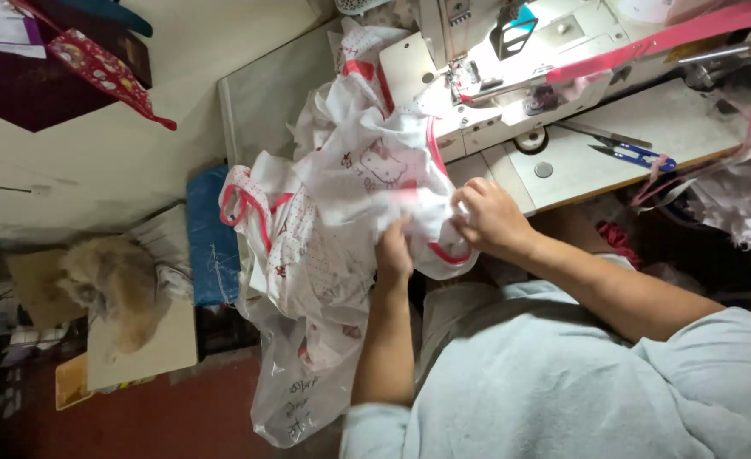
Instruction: Sorting and unfolding small white fabric garments at a sewing workstation
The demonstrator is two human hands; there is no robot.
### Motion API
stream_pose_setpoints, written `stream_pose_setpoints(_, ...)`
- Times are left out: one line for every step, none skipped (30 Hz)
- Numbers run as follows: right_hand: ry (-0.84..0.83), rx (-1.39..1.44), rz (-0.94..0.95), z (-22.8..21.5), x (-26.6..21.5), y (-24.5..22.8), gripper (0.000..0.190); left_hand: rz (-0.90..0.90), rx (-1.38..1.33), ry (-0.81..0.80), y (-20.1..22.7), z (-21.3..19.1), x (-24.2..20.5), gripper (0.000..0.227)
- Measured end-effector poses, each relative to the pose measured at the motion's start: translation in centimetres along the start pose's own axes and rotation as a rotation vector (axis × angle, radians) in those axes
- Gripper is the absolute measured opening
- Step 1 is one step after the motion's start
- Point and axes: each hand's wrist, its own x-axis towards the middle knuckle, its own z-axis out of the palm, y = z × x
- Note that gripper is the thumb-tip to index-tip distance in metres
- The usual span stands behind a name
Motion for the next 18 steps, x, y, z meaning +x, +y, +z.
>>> stream_pose_setpoints(0.010, -0.006, 0.002, 0.1, 0.5, 0.5, 0.033, 0.006, 0.004, -0.010, 1.7, 2.1, 0.4, 0.065)
stream_pose_setpoints(-0.044, 0.276, 0.200, 0.0, 1.0, 0.9, 0.021, 0.112, -0.236, -0.142, 3.3, 4.2, 0.8, 0.039)
stream_pose_setpoints(-0.095, 0.557, 0.396, -0.2, 1.4, 1.4, 0.013, 0.214, -0.476, -0.278, 5.0, 6.5, 1.0, 0.015)
stream_pose_setpoints(-0.082, 0.552, 0.396, -0.8, 2.0, 1.5, 0.013, 0.216, -0.473, -0.292, 6.8, 8.2, 0.9, 0.015)
stream_pose_setpoints(-0.064, 0.863, 0.498, -1.4, 2.6, 1.6, 0.008, 0.421, -0.003, -0.378, 8.6, 10.0, 0.7, 0.026)
stream_pose_setpoints(-0.044, 1.177, 0.590, -2.0, 3.2, 1.8, 0.004, 0.618, 0.474, -0.447, 10.4, 11.8, 0.6, 0.041)
stream_pose_setpoints(-0.032, 1.177, 0.589, -2.3, 3.2, 2.7, 0.004, 0.621, 0.478, -0.457, 10.2, 12.3, 0.9, 0.041)
stream_pose_setpoints(-0.088, 1.280, 0.625, -2.6, 3.2, 3.7, 0.003, 1.044, 0.638, -0.548, 10.1, 12.7, 1.3, 0.041)
stream_pose_setpoints(-0.154, 1.385, 0.660, -2.7, 3.0, 4.6, 0.006, 1.472, 0.787, -0.619, 9.8, 12.8, 1.6, 0.043)
stream_pose_setpoints(-0.150, 1.387, 0.659, -4.7, 2.8, 3.5, 0.006, 1.473, 0.789, -0.623, 11.3, 12.3, -0.8, 0.043)
stream_pose_setpoints(-0.203, 1.407, 0.665, -6.5, 2.8, 2.3, 0.006, 1.496, 0.953, -0.589, 12.9, 11.5, -3.2, 0.042)
stream_pose_setpoints(-0.255, 1.428, 0.669, -8.3, 2.7, 1.1, 0.006, 1.514, 1.117, -0.552, 14.6, 10.8, -5.6, 0.042)
stream_pose_setpoints(-0.255, 1.434, 0.669, -9.1, 2.5, 1.3, 0.006, 1.512, 1.125, -0.552, 13.2, 10.5, -4.2, 0.042)
stream_pose_setpoints(-0.285, 1.395, 0.600, -9.9, 2.3, 1.6, 0.009, 1.561, 1.258, -0.400, 11.8, 10.2, -2.7, 0.043)
stream_pose_setpoints(-0.312, 1.352, 0.530, -10.8, 2.1, 1.9, 0.012, 1.605, 1.383, -0.241, 10.4, 10.0, -1.1, 0.044)
stream_pose_setpoints(-0.311, 1.356, 0.529, -11.2, 1.9, 1.9, 0.012, 1.605, 1.387, -0.242, 10.3, 10.4, -2.2, 0.044)
stream_pose_setpoints(-0.339, 1.353, 0.493, -11.7, 1.7, 1.9, 0.013, 1.606, 1.355, -0.198, 10.3, 10.9, -3.2, 0.043)
stream_pose_setpoints(-0.368, 1.349, 0.458, -12.1, 1.6, 1.9, 0.015, 1.605, 1.323, -0.154, 10.3, 11.3, -4.2, 0.042)
